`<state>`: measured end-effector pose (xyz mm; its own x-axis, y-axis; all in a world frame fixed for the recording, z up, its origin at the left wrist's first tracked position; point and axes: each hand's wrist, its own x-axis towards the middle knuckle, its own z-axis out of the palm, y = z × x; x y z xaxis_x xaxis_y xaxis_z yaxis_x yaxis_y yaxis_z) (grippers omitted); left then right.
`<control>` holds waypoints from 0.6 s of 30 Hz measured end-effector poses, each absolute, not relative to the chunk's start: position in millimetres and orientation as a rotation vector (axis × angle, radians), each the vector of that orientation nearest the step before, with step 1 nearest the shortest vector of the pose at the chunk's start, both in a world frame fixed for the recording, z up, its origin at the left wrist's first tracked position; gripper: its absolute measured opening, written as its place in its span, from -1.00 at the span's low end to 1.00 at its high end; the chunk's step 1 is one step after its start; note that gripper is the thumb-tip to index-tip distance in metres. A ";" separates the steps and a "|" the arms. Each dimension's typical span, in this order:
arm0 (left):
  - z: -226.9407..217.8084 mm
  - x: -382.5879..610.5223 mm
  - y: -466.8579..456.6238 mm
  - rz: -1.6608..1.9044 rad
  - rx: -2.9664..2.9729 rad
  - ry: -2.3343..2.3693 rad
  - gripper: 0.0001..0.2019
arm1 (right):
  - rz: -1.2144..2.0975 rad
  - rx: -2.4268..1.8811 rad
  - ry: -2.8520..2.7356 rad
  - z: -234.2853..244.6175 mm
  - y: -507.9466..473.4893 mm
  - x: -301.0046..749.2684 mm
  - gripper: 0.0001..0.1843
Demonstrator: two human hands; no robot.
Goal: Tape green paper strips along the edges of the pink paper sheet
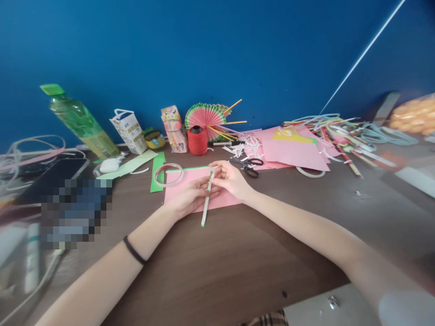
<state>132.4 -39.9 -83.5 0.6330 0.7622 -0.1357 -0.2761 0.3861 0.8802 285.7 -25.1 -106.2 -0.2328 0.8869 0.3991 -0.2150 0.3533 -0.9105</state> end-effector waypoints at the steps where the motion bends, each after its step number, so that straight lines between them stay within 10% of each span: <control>1: -83.4 132.6 -40.0 0.714 0.956 0.590 -0.48 | 1.168 -0.655 -1.438 -106.5 -25.0 285.8 -0.57; 18: -86.3 131.8 -38.1 0.711 0.978 0.556 -0.48 | 1.100 -0.692 -1.479 -108.2 -25.9 283.7 -0.59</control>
<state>131.8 -38.1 -86.3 0.6494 0.7529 -0.1068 -0.2846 0.3710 0.8840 283.7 -25.9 -108.2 -0.2163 0.8815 0.4198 -0.1487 0.3952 -0.9065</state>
